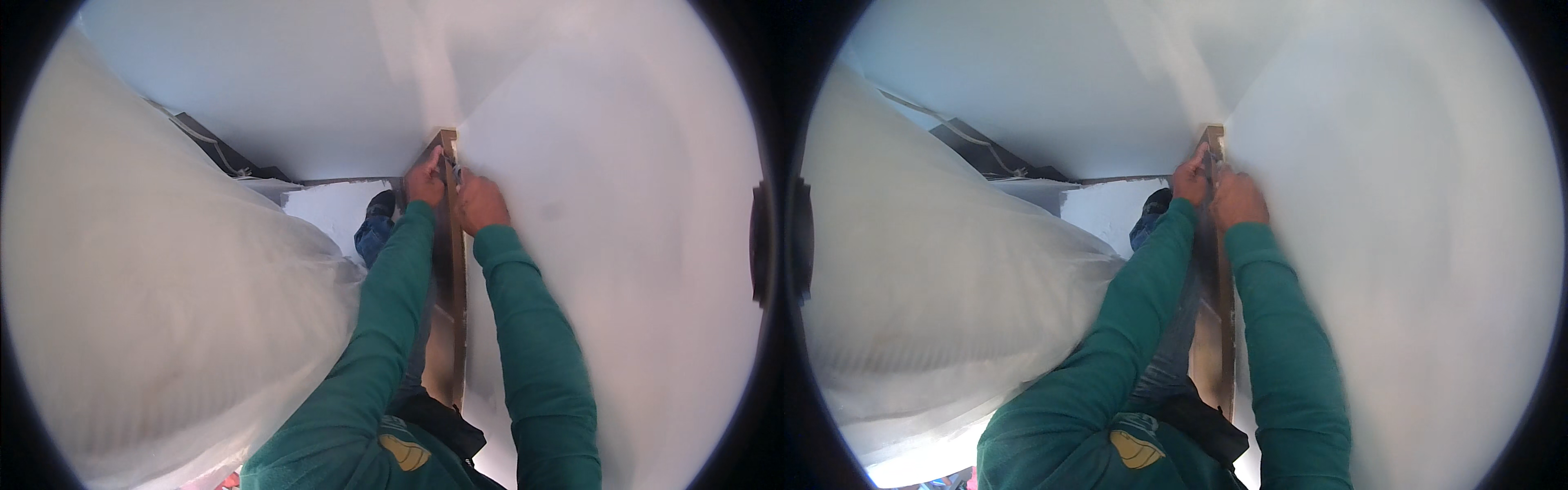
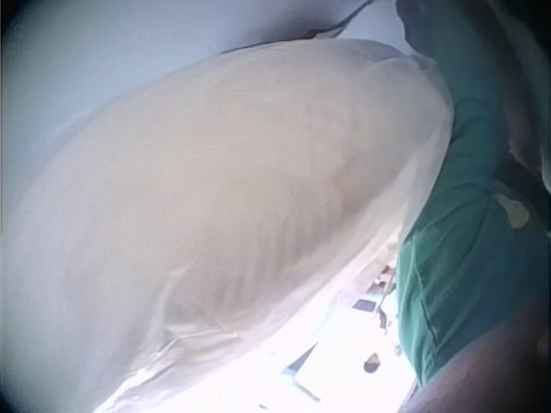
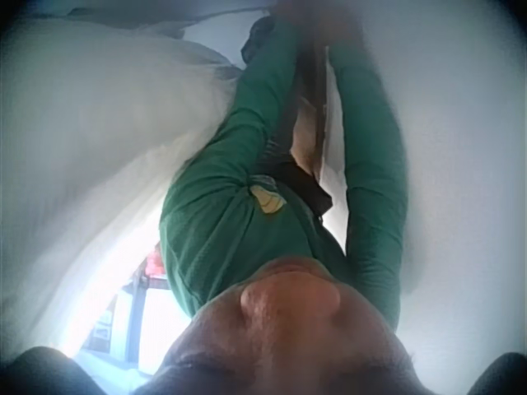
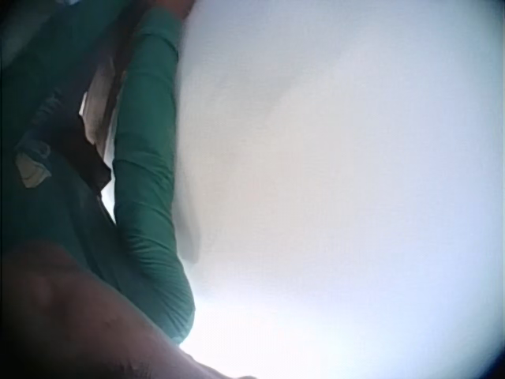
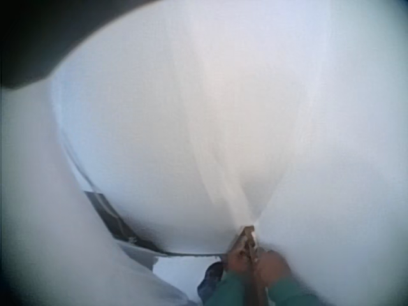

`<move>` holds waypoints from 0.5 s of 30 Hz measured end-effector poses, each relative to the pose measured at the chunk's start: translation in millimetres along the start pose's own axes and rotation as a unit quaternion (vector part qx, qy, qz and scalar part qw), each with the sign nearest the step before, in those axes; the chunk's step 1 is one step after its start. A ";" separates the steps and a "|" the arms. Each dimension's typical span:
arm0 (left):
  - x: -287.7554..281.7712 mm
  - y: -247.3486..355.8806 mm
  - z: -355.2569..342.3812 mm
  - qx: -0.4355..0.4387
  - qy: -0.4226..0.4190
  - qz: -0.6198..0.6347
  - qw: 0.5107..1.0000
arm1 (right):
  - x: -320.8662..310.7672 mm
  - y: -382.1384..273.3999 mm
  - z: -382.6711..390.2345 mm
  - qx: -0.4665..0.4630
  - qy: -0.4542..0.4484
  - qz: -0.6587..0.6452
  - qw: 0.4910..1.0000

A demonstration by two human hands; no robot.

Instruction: The person uses a utility knife to trim a wooden baseboard along a wall corner. The person holds the baseboard in place and carefully cuts the edge to fit the corner.

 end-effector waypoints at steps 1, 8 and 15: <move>-0.6 0.2 0.4 -0.040 -0.034 0.003 0.999 | 0.4 0.2 -0.4 0.002 0.007 0.008 1.000; -1.8 -8.2 1.9 0.025 -0.025 0.042 0.998 | -10.3 -7.2 -21.7 -0.036 -0.011 0.039 0.999; 3.6 -16.2 -6.0 0.007 -0.068 0.068 0.995 | -53.0 -31.3 -62.8 -0.067 -0.045 0.099 0.992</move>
Point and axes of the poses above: each hand's wrist, its own z-axis away from the middle knuckle, its own x-axis out of the palm, y = z × x, the point moved 1 cm from there along -z, towards the middle knuckle, and after that the axes turned 13 degrees about x, right-handed, at the moved point
